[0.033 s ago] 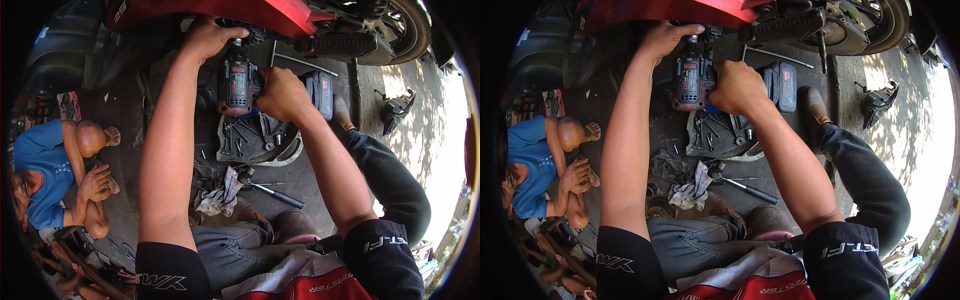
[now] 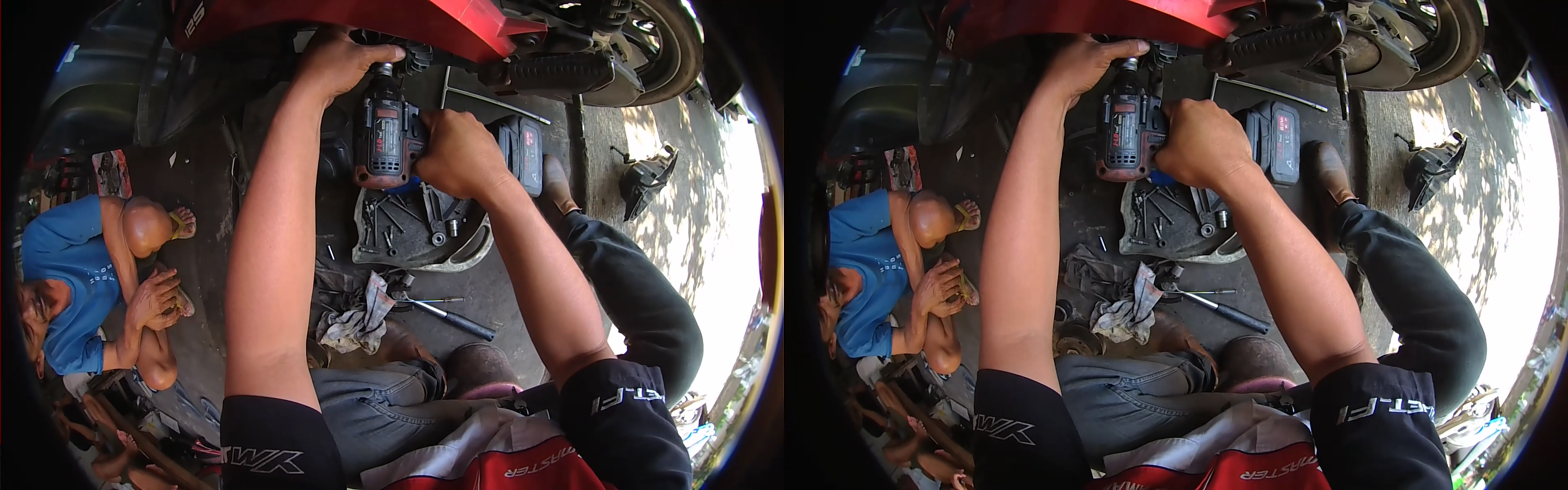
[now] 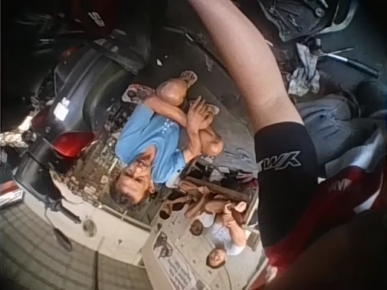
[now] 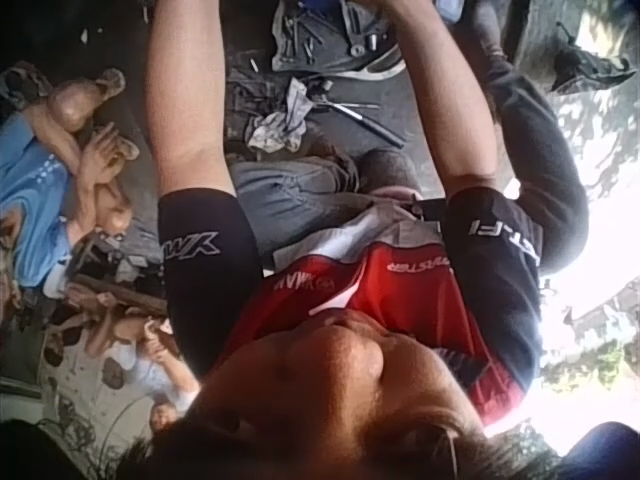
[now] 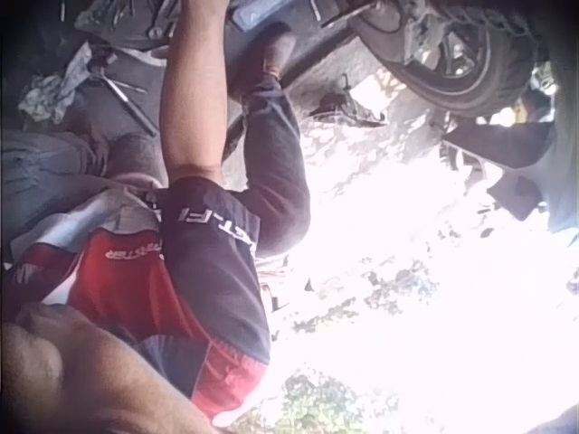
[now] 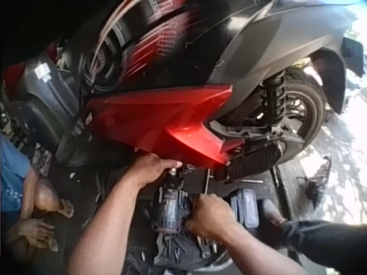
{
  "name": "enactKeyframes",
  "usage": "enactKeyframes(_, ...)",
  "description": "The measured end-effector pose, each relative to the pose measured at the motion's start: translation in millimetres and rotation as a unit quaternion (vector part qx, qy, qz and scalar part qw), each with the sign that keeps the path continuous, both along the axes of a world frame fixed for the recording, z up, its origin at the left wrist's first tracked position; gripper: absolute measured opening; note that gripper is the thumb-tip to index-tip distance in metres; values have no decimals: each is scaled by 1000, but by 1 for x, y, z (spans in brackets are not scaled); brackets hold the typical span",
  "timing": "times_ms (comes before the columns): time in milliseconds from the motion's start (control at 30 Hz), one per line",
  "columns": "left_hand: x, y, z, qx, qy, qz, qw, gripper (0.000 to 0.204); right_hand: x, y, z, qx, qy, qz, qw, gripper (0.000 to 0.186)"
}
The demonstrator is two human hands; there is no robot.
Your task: Repairing and reassembling the transmission and drive belt components of a motorcycle.
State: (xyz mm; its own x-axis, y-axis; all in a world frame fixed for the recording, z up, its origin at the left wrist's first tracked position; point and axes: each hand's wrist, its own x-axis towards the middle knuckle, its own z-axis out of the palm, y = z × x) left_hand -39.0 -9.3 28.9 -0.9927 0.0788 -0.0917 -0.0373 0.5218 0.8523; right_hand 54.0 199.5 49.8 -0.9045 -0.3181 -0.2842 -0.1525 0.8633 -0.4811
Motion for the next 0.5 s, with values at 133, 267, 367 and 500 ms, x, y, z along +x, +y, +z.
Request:
enactKeyframes(133, -5, -2, -5, -2, -24, 0, 1000, 51, 0, 1, -5, -11, 6, -1, 1000, 38)
enactKeyframes(267, -4, 2, -9, -14, 143, 9, 990, 54, 0, 0, 0, -12, 5, 5, 1000, 38)
enactKeyframes(367, 0, 7, 2, -8, 67, 14, 998, 74, 4, 0, -1, -21, 29, -16, 999, 39)
enactKeyframes(500, -5, 1, -7, -42, 54, 1, 998, 54, 3, -2, 2, -13, 15, -12, 1000, 41)
